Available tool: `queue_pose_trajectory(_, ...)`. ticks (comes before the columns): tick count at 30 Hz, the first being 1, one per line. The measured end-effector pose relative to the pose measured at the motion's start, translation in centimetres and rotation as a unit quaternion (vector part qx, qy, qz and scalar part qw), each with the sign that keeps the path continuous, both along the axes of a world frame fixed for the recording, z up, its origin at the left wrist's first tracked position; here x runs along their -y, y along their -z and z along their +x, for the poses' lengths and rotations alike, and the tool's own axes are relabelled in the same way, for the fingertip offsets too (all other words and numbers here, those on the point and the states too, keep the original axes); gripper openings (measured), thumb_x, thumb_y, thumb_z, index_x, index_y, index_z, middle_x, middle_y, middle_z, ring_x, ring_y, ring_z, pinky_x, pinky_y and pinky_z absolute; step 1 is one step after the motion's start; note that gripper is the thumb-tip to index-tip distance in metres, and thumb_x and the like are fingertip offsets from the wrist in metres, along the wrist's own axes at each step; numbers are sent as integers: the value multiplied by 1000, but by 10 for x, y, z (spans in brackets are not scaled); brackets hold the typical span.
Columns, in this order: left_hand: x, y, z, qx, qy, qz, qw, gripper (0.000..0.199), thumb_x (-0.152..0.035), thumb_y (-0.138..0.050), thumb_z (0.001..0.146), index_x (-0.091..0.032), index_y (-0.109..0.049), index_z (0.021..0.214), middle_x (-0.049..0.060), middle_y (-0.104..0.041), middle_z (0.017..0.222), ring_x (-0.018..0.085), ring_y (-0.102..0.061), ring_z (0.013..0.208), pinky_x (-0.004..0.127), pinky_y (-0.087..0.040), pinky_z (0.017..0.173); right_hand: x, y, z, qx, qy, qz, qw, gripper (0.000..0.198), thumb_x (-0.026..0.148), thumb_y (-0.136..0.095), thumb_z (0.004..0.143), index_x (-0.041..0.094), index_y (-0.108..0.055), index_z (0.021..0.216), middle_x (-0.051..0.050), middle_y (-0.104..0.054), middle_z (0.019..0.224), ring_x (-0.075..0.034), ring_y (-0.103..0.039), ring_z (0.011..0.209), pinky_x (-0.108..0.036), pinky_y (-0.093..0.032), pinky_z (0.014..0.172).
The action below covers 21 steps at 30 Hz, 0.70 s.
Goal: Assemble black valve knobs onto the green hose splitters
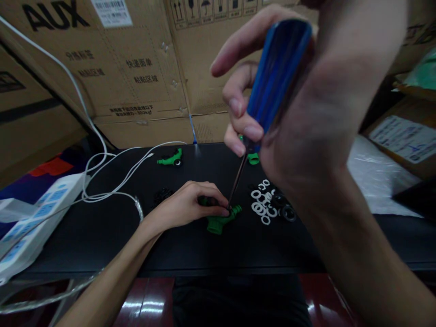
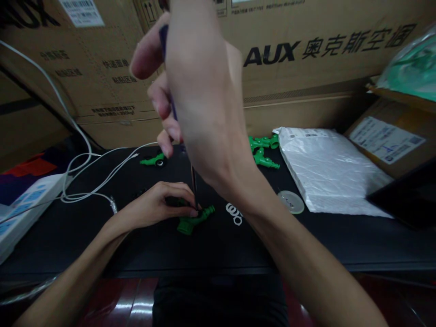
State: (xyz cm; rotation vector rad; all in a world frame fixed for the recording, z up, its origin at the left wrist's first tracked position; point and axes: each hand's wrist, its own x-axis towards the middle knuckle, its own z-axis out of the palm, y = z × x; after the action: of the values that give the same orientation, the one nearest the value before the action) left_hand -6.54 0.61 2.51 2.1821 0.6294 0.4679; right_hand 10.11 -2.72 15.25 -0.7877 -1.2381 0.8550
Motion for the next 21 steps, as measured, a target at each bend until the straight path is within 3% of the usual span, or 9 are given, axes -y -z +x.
queue_pose_trajectory(2,1,0,0,-6,2,-5,1000,13,-27,-80,86,-19,-77,95,2,-74,97,17,-69,92,28,-51,86,-3,-1,-5,-7,-32,-27,999,60,28,-18,109,17,-56,64,2,-46,48,-9,-35,32,-21,-36,27)
queue_pose_trajectory(4,2,-1,-1,-14,2,-12,1000,18,-29,-83,83,-20,-76,96,2,-75,100,18,-69,94,29,-51,87,-4,-3,-9,-23,-40,-32,998,64,32,-15,110,18,-54,60,2,-45,49,-9,-34,31,-22,-36,26)
queue_pose_trajectory(9,2,1,-1,-21,-12,-23,999,21,-32,-83,82,-20,-74,97,1,-76,98,18,-69,89,29,-52,83,-2,-7,-19,-7,-36,-26,999,57,50,-51,101,19,-45,54,5,-39,48,-8,-39,36,-21,-42,30)
queue_pose_trajectory(13,1,5,0,-15,-15,-24,999,26,-33,-80,85,-20,-75,107,3,-76,103,18,-69,90,29,-52,83,-4,-4,-22,-6,-119,16,993,58,68,-59,90,21,-43,59,7,-42,50,-8,-40,37,-26,-54,40)
queue_pose_trajectory(16,-1,8,1,-8,-17,-13,1000,25,-34,-77,88,-21,-76,110,5,-75,109,20,-69,98,32,-52,90,-7,1,-22,-45,-149,50,986,53,67,-62,87,22,-46,64,8,-41,53,-6,-33,37,-22,-44,34)
queue_pose_trajectory(18,-1,9,1,-10,-20,-11,1000,25,-36,-78,88,-22,-77,109,5,-75,109,20,-69,98,33,-52,90,-9,3,-21,-53,-154,36,986,52,66,-62,88,23,-45,65,8,-38,53,-6,-29,37,-23,-36,32)
queue_pose_trajectory(21,-2,10,1,-18,-31,-9,999,25,-36,-78,87,-23,-77,108,4,-75,106,19,-68,91,31,-52,84,-13,5,-18,-34,-185,13,982,48,63,-61,90,24,-46,67,8,-37,52,-8,-32,39,-25,-41,38)
